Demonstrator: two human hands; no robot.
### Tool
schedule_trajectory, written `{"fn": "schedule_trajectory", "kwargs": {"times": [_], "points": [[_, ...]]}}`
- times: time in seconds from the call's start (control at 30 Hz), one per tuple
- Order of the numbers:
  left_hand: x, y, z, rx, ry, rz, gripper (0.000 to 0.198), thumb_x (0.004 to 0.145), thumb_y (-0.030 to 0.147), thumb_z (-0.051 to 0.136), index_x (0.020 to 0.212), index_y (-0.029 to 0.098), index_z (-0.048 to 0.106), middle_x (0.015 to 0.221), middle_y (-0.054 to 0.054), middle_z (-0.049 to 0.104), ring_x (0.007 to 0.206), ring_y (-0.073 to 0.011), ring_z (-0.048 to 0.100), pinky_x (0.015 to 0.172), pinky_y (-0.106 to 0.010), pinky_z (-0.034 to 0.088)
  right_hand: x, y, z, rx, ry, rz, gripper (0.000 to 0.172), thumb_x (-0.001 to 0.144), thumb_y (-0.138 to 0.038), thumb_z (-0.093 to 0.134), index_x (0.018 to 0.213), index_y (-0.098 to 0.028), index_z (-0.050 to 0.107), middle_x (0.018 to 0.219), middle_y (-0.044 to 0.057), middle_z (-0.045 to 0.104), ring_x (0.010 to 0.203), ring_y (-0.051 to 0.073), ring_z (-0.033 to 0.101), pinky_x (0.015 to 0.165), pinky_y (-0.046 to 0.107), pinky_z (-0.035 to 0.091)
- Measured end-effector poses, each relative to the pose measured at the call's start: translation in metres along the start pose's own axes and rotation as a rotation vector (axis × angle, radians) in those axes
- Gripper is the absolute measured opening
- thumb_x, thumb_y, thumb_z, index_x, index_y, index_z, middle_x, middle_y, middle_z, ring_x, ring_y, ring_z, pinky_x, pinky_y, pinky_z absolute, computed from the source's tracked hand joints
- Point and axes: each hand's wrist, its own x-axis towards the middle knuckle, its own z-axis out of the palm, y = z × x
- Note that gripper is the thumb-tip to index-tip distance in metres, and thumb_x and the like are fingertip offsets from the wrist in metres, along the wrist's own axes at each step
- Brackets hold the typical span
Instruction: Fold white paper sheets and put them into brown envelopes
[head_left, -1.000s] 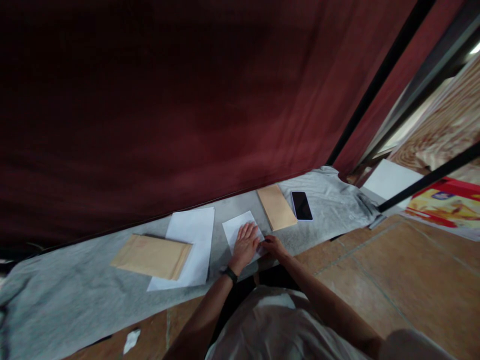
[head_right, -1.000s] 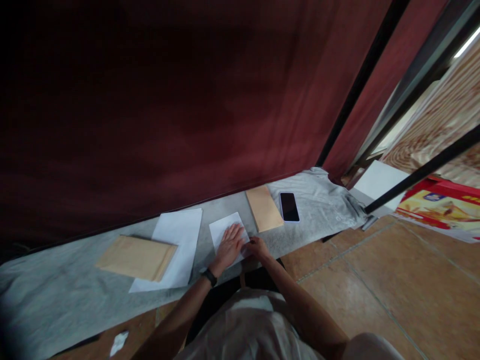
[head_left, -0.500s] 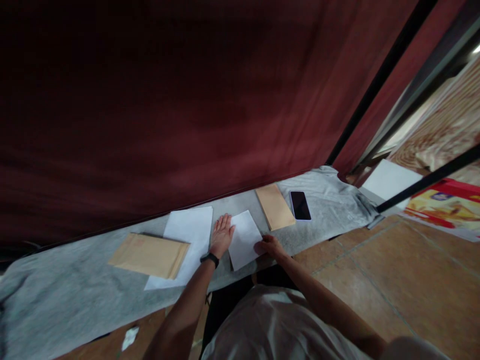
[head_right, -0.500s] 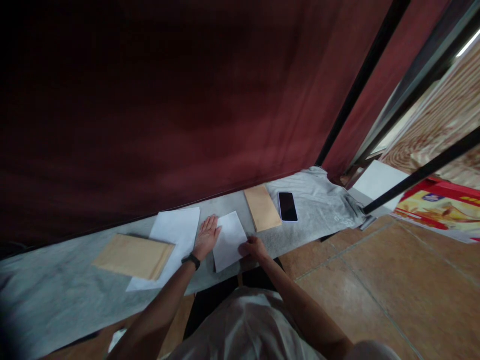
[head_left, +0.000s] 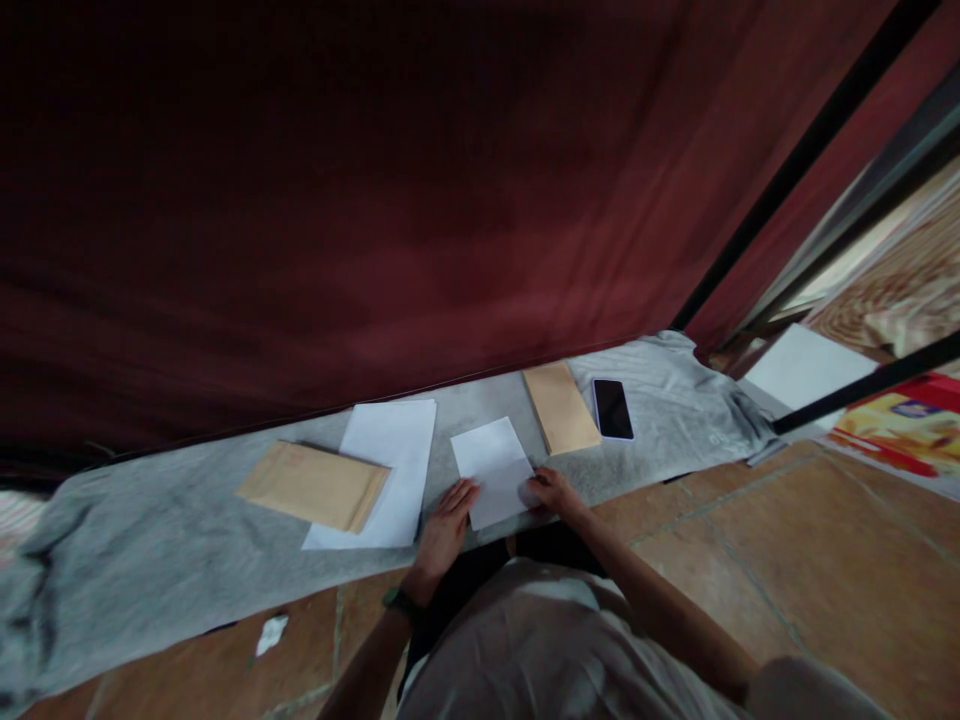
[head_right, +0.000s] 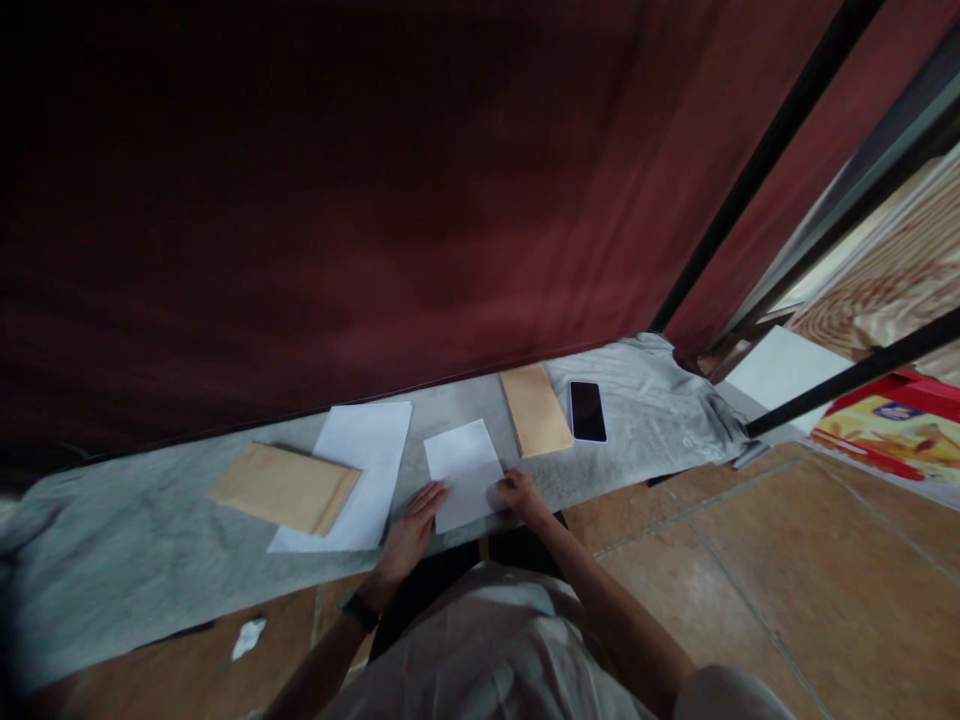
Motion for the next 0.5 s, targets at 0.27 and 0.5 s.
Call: {"fn": "schedule_trajectory", "kwargs": {"times": [0.27,0.5], "points": [[0.002,-0.008,-0.003,0.046,-0.041,0.11,0.063,0.088,0.001,0.039,0.145,0.025,0.053,0.155,-0.004,0.05,0.148,-0.0182,0.039,0.121,-0.043,0.038,0.005,-0.018,0.004,-0.526,0.033,-0.631,0.035,0.099,-0.025,0.048,0.128,-0.016,0.064,0.136,0.014,0.064,0.129,0.025,0.057,0.111,0.038,0.043],[-0.005,-0.002,0.0,0.109,-0.049,0.141,0.083,0.076,0.0,0.054,0.153,0.029,0.043,0.164,-0.005,0.034,0.153,-0.0273,0.026,0.123,-0.052,0.033,0.041,-0.03,0.047,-0.666,-0.173,-0.945,0.039,0.104,-0.031,0.045,0.14,-0.022,0.059,0.152,0.009,0.053,0.143,0.023,0.045,0.121,0.046,0.034]]}}
